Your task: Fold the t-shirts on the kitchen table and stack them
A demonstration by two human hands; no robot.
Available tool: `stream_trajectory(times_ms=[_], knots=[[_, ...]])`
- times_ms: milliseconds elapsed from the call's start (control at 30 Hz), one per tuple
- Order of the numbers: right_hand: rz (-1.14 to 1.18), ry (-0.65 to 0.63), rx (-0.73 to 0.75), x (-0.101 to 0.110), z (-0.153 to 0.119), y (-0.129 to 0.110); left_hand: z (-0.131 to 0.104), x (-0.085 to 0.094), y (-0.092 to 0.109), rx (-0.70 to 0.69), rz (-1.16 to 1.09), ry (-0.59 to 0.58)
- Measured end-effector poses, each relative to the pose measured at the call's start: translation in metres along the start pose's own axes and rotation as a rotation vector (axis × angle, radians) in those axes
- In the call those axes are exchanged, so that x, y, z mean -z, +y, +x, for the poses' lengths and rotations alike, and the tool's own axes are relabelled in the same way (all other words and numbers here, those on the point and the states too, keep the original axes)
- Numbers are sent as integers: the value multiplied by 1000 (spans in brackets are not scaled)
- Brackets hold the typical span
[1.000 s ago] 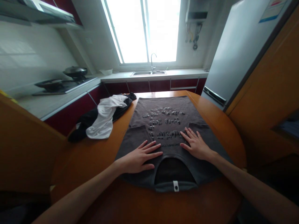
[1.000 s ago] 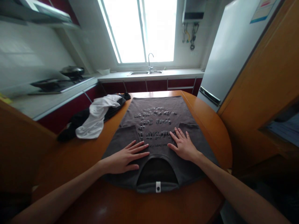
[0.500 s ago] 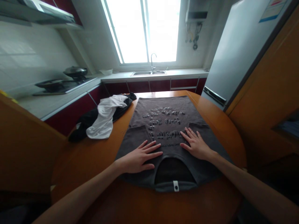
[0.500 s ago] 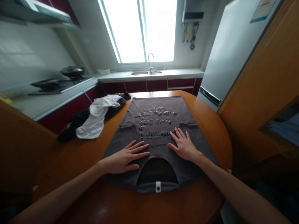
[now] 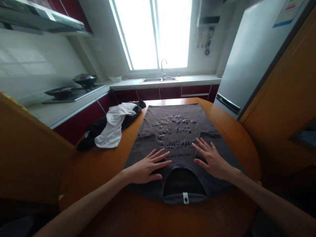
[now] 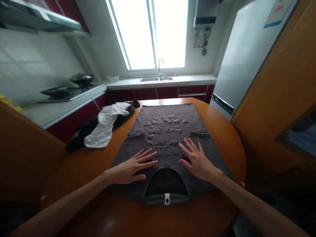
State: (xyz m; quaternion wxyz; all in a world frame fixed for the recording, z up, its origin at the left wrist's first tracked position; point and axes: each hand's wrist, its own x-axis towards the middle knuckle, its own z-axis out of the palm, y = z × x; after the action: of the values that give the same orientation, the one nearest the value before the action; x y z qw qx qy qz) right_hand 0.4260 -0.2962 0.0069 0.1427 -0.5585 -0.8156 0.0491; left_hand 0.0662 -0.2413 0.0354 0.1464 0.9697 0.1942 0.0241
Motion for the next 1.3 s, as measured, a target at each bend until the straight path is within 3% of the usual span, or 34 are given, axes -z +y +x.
stream_trajectory(times_ms=[133,267,367,533,867,1067,1167,1300], knots=[[73,31,122,12,-34,-3,-3,18,8,-14,7,49],[177,26,156,23,-65,-6,-5,28,24,-51,-79,5],[219,-7,125,25,-85,-10,-11,24,38,-99,-112,-38],[234,-59,117,18,-109,-9,-28,11,49,-20,-34,-35],[58,201,277,13,-111,-4,-59,-11,59,-101,169,134],[-53,220,243,12,-112,1,-82,-3,55,95,238,56],[-124,242,169,9,-117,10,-94,-4,46,193,327,82],[-166,287,120,11,-124,33,-111,-10,30,251,282,172]])
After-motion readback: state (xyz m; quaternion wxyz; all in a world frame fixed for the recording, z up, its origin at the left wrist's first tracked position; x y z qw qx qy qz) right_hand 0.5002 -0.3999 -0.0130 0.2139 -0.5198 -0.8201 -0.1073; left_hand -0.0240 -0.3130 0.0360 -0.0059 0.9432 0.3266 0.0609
